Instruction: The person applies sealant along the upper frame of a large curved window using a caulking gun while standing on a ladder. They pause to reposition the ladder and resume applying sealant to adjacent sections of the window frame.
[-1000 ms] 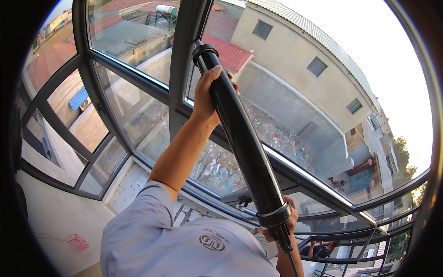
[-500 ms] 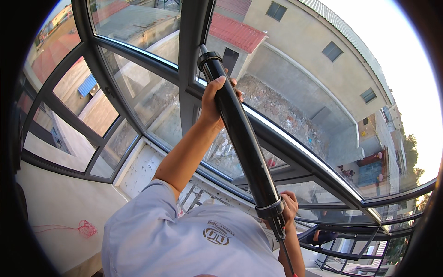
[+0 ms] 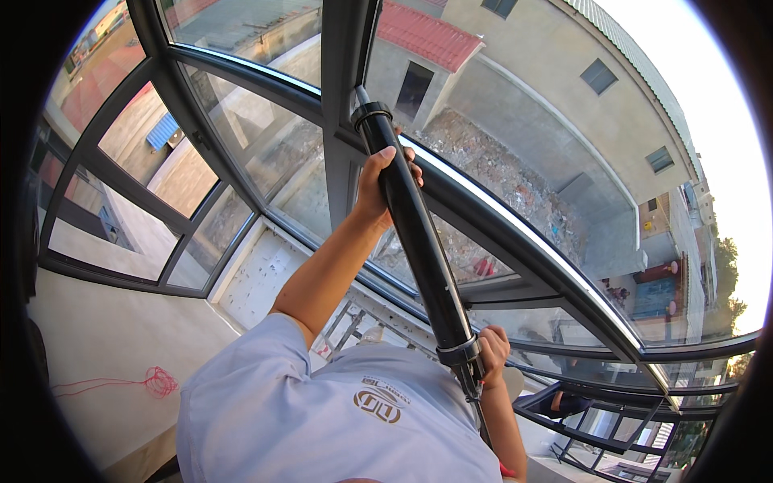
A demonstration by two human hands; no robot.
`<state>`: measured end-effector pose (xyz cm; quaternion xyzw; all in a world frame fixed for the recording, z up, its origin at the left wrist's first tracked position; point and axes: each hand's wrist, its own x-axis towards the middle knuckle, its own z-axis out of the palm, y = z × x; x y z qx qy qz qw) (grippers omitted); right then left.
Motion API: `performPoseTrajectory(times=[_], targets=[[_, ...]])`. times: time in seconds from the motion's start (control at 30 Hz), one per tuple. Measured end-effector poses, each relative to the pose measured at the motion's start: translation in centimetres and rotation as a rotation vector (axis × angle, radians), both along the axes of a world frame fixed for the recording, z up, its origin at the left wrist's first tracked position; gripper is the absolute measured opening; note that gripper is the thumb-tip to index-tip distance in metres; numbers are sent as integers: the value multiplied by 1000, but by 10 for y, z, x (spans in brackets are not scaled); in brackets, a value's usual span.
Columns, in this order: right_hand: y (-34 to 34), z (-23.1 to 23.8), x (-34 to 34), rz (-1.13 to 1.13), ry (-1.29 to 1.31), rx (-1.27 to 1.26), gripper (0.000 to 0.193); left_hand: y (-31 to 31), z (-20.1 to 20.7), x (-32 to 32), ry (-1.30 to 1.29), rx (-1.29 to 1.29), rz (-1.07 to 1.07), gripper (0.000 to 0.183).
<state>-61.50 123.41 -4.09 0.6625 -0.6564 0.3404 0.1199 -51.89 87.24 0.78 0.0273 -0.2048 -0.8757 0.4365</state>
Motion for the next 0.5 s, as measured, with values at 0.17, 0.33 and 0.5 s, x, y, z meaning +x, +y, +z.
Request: performPoseTrajectory(times=[0.17,0.33,0.5], targets=[[-1,-13,4,4,-18,7,30,-1,-23,0,-8,22,-10,67],[3,-23,6,-2,-34,52,27,2,-43,2,-17,53,-9,70],[1,-20,10,4,-36,69,32,5,-51,4,-62,85,-9,66]])
